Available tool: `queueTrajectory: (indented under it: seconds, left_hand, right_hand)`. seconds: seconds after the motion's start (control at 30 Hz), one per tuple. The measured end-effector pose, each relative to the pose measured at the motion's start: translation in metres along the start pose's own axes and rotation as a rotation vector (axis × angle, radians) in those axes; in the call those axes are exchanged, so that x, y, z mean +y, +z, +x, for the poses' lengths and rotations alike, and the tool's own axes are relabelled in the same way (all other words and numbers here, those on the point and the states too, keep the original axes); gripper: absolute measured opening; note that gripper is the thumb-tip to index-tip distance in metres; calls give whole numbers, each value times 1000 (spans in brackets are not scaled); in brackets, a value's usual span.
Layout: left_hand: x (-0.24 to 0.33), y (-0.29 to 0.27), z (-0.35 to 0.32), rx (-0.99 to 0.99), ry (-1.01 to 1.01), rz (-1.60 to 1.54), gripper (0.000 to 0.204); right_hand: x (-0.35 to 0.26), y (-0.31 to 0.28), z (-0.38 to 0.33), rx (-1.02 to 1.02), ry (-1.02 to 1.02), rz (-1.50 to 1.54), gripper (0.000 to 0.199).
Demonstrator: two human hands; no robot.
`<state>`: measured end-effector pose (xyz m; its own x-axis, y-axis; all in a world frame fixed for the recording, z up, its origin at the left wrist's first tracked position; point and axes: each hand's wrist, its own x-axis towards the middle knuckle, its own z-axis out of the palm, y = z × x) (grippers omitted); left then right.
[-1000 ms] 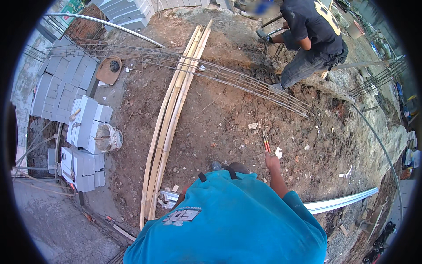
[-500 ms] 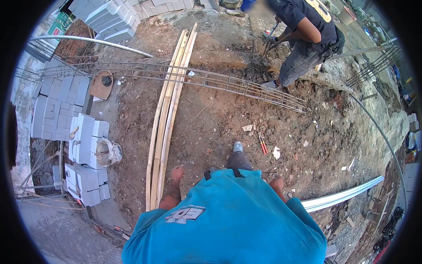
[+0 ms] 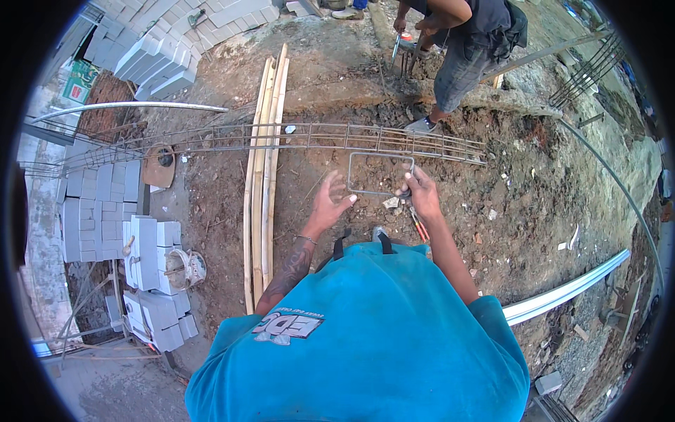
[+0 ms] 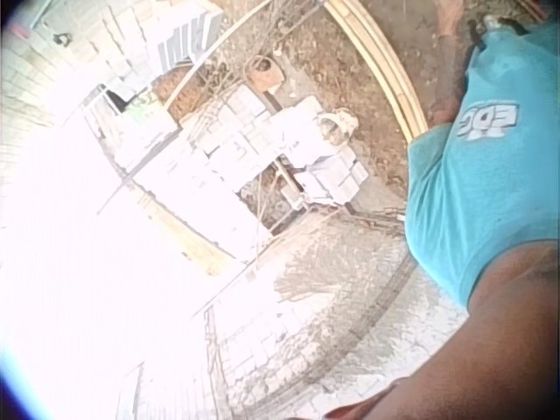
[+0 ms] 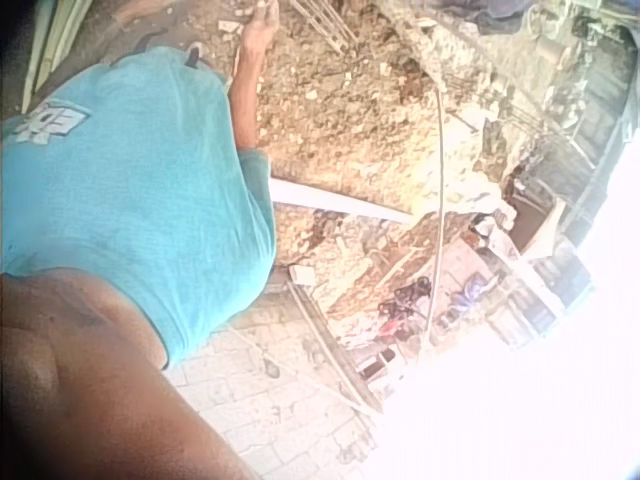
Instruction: The person picks up a rebar stirrup, walks across the construction site, and fits the rebar stirrups onto a steel rebar cage while working with coworkers.
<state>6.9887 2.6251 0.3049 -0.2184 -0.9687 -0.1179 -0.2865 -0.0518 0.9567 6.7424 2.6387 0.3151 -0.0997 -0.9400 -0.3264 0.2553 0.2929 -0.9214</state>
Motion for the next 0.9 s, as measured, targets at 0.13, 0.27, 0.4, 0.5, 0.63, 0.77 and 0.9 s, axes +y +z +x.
queueTrajectory:
  seconds: [0.13, 0.27, 0.4, 0.5, 0.63, 0.77, 0.9]
  left_hand:
    - [57, 0, 6, 29, 260, 283, 105]
    - [56, -1, 0, 100, 375, 610, 113]
    - [28, 6, -12, -102, 252, 610, 111]
    - [14, 17, -21, -147, 105, 648, 102]
    - [14, 24, -23, -144, 37, 626, 98]
    - [17, 16, -15, -174, 33, 645, 88]
    - [13, 10, -9, -268, 52, 692, 98]
  right_hand:
    - [-17, 9, -2, -137, -2, -20, 33]
    - [-4, 2, -1, -185, 125, 11, 33]
    - [25, -10, -1, -272, 314, 50, 33]
    - [55, -18, -2, -263, 320, -70, 31]
    - [55, -17, -9, -197, 112, -736, 53]
    - [13, 9, -14, -217, -157, -1117, 89]
    - [17, 21, -11, -458, -344, -1451, 104]
